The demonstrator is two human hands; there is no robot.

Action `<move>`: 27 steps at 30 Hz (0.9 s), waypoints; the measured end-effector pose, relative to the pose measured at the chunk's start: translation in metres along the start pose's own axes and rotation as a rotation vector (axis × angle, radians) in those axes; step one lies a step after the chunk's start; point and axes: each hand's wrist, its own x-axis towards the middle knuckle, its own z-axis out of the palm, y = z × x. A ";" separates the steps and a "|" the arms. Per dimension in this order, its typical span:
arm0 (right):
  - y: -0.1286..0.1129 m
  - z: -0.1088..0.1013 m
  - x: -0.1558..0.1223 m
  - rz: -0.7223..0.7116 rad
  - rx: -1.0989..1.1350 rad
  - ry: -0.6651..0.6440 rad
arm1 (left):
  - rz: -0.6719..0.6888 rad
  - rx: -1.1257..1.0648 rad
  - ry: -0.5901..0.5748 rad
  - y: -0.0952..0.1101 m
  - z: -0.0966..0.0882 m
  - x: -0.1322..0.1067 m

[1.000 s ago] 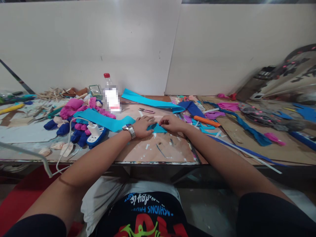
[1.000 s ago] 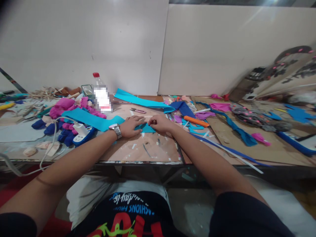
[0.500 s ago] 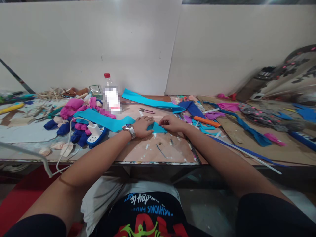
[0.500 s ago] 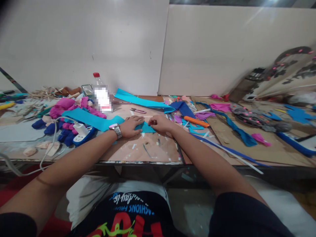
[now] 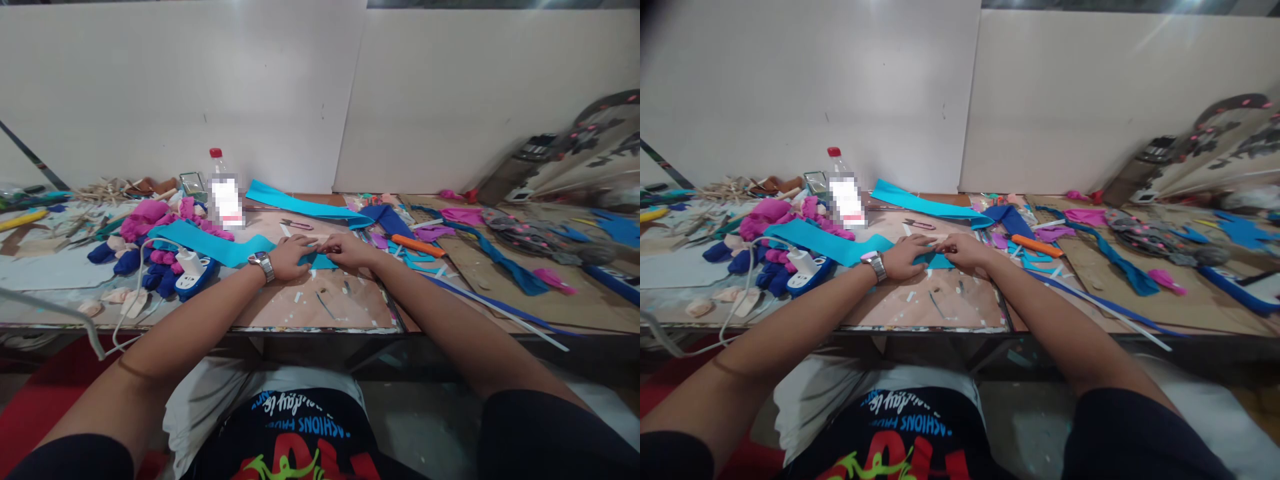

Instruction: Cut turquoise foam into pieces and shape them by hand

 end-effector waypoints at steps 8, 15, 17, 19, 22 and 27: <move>0.004 0.001 0.000 0.019 0.016 0.007 | 0.029 -0.024 0.011 -0.001 0.001 0.000; 0.004 -0.004 -0.001 0.001 -0.005 -0.011 | 0.021 -0.044 0.016 0.000 0.000 0.000; 0.004 -0.006 0.000 0.011 -0.022 -0.016 | 0.022 -0.047 0.021 0.000 0.000 0.000; 0.004 -0.008 0.000 0.021 -0.043 -0.027 | 0.021 -0.043 0.022 0.000 0.000 -0.001; 0.004 -0.012 0.000 0.034 -0.045 -0.036 | 0.007 -0.033 0.018 0.000 0.000 -0.001; 0.000 -0.017 -0.002 0.070 -0.040 -0.042 | 0.009 -0.028 0.026 0.002 -0.002 -0.001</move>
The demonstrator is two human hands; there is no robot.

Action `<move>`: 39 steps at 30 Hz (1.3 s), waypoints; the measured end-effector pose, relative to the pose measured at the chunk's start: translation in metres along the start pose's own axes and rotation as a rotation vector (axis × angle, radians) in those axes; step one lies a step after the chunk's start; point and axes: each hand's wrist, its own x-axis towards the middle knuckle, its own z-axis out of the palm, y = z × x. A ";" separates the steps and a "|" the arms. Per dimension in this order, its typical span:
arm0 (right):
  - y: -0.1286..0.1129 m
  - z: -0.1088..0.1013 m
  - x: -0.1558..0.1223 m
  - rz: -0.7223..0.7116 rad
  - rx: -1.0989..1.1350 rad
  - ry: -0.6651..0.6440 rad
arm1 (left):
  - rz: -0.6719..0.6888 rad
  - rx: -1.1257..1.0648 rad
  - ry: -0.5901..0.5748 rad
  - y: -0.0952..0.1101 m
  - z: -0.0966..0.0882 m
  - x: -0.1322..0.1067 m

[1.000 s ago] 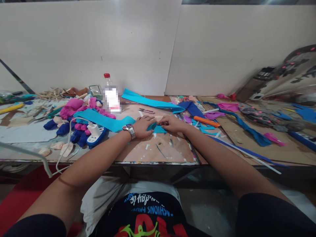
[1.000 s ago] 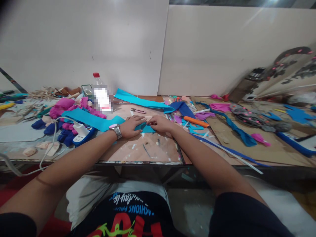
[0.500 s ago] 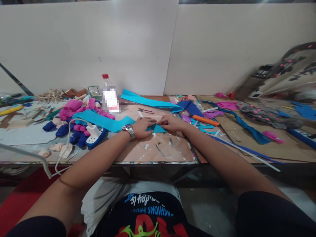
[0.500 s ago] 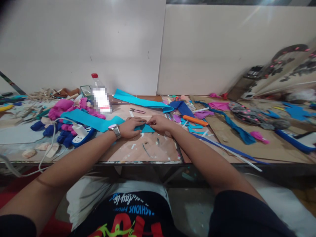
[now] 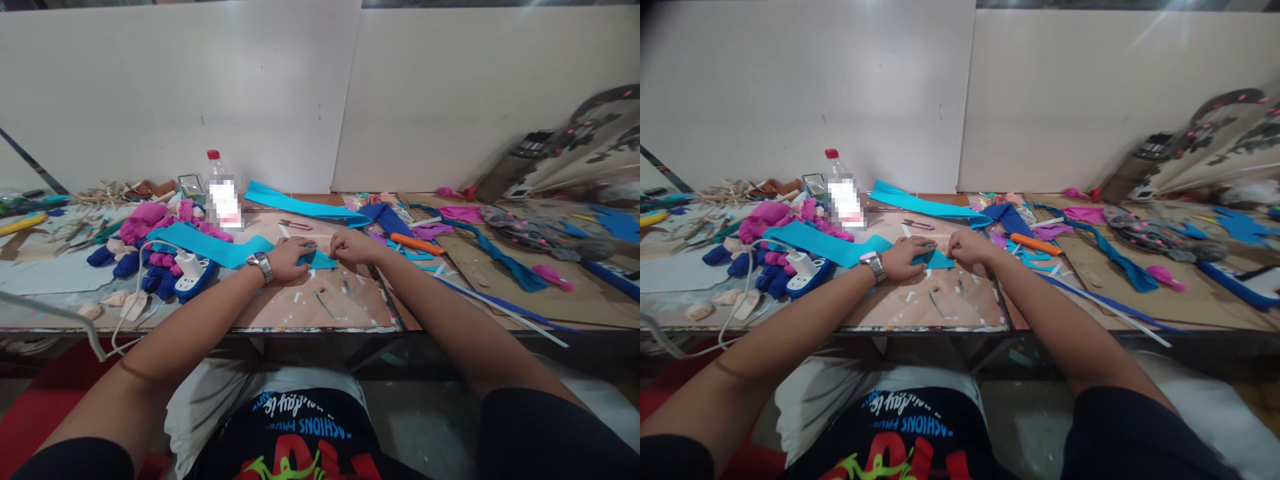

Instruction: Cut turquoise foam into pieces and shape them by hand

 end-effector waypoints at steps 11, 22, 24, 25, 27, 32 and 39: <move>-0.006 -0.005 -0.005 -0.030 0.073 0.041 | -0.004 0.010 0.018 0.002 -0.002 -0.001; -0.012 -0.004 -0.006 0.068 0.094 -0.057 | 0.009 -0.009 0.015 -0.001 0.000 -0.001; -0.011 -0.005 -0.006 0.085 0.071 -0.036 | 0.009 -0.013 0.006 -0.001 0.000 -0.001; -0.009 -0.004 -0.005 0.093 0.061 -0.002 | 0.009 -0.014 -0.001 -0.001 0.000 -0.001; -0.006 -0.001 -0.004 0.090 0.043 0.071 | 0.011 -0.015 -0.013 -0.001 0.000 -0.001; 0.000 0.006 0.000 0.016 0.008 0.080 | 0.018 -0.028 0.007 -0.001 0.000 -0.001; -0.001 0.008 0.001 0.033 -0.038 0.077 | 0.023 -0.031 0.057 -0.001 -0.003 -0.002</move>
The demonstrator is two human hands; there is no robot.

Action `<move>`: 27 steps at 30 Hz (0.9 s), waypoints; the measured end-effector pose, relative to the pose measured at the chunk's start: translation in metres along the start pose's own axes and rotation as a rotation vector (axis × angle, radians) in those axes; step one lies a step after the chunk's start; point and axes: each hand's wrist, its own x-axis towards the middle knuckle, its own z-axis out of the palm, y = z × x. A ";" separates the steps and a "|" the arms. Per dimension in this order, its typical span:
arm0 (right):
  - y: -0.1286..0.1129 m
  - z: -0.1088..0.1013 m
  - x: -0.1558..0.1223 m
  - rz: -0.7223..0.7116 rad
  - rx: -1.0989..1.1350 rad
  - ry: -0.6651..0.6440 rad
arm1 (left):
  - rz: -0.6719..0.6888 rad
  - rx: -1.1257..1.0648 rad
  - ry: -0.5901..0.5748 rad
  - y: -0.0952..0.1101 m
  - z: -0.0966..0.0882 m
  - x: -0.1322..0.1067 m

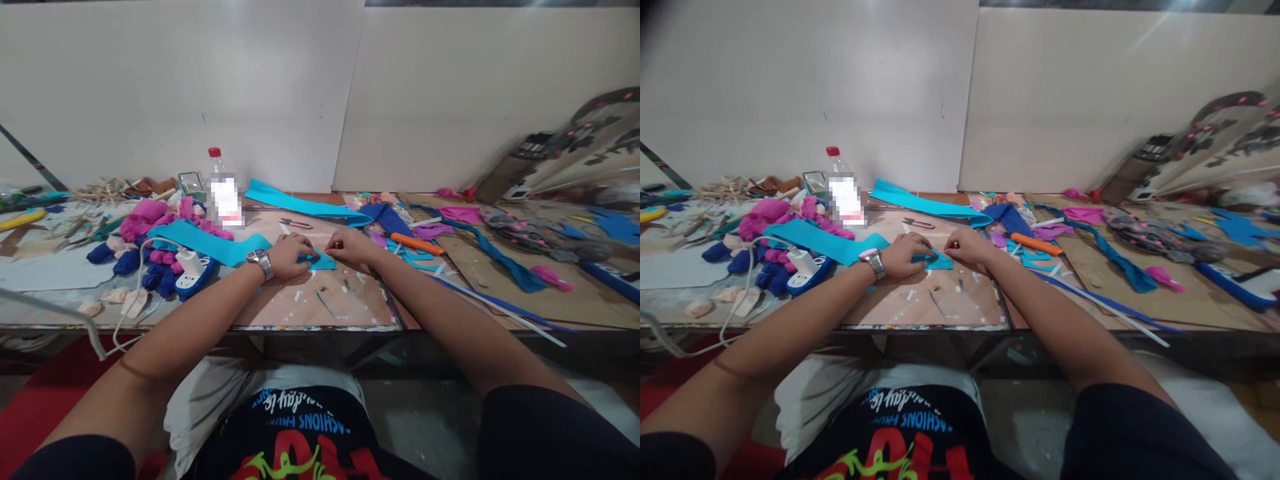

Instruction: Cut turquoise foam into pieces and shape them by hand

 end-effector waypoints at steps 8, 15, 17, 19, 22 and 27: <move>0.001 0.005 0.001 0.012 0.007 0.041 | -0.017 0.031 0.103 -0.004 0.002 0.003; -0.006 0.002 -0.004 0.030 0.183 -0.099 | -0.023 0.021 0.122 -0.005 0.003 0.004; -0.009 0.001 -0.004 0.015 0.219 -0.153 | -0.022 0.023 0.124 -0.005 0.003 0.004; -0.012 0.001 -0.004 0.003 0.240 -0.182 | -0.017 0.023 0.128 -0.004 0.003 0.004; -0.014 0.002 -0.004 -0.019 0.274 -0.201 | -0.013 0.016 0.138 -0.005 0.004 0.005; -0.014 0.003 -0.005 -0.068 0.277 -0.201 | -0.047 0.008 0.152 -0.006 0.007 0.005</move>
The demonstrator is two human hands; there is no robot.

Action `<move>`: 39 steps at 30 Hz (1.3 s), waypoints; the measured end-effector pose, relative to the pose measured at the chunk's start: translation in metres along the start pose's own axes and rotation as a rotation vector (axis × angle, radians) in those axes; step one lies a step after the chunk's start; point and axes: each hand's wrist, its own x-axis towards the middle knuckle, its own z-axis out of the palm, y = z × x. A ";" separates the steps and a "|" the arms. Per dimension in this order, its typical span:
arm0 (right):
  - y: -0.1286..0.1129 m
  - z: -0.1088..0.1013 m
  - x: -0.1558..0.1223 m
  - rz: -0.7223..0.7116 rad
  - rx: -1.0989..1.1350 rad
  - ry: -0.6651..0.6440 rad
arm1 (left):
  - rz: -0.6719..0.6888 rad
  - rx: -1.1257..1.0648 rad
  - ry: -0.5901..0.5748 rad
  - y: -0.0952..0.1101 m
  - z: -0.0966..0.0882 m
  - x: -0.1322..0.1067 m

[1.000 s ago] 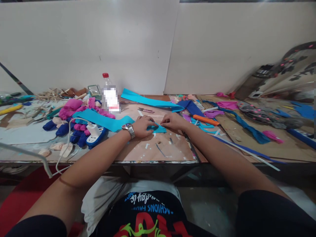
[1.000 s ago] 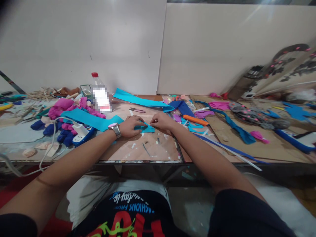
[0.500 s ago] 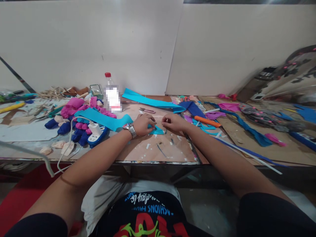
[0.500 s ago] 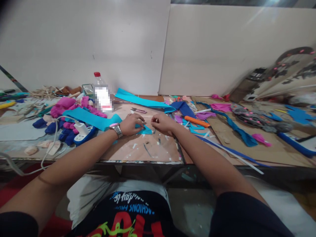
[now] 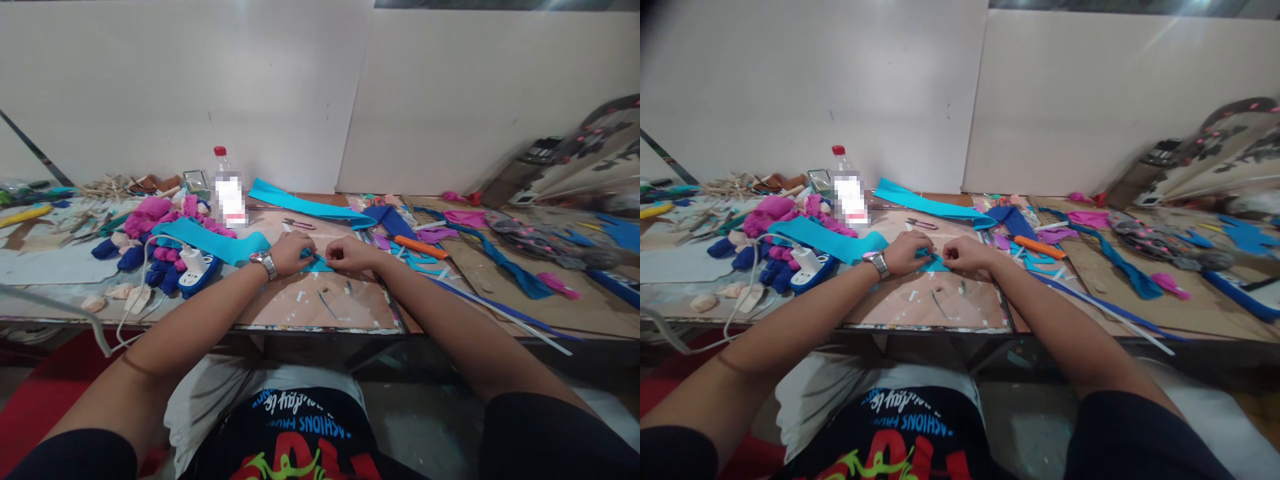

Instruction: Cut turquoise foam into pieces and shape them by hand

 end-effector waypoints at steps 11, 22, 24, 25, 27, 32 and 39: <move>-0.002 0.002 0.002 0.022 -0.040 0.107 | -0.009 0.021 -0.021 -0.005 0.004 0.001; -0.008 0.006 0.005 0.109 -0.039 0.081 | -0.083 0.024 0.000 -0.001 0.003 0.001; -0.009 0.006 0.004 0.098 -0.042 0.077 | -0.113 0.030 -0.001 -0.002 0.004 0.001; -0.009 0.005 0.004 0.094 -0.044 0.074 | -0.123 0.035 -0.002 -0.002 0.004 0.001; -0.011 0.005 0.003 0.080 -0.041 0.060 | -0.141 0.045 0.006 -0.003 0.005 0.001; -0.013 0.005 0.003 0.059 -0.054 0.064 | -0.163 0.050 0.013 -0.005 0.008 0.002; -0.007 0.007 0.006 0.140 -0.139 0.189 | -0.139 0.026 0.015 -0.009 0.009 0.003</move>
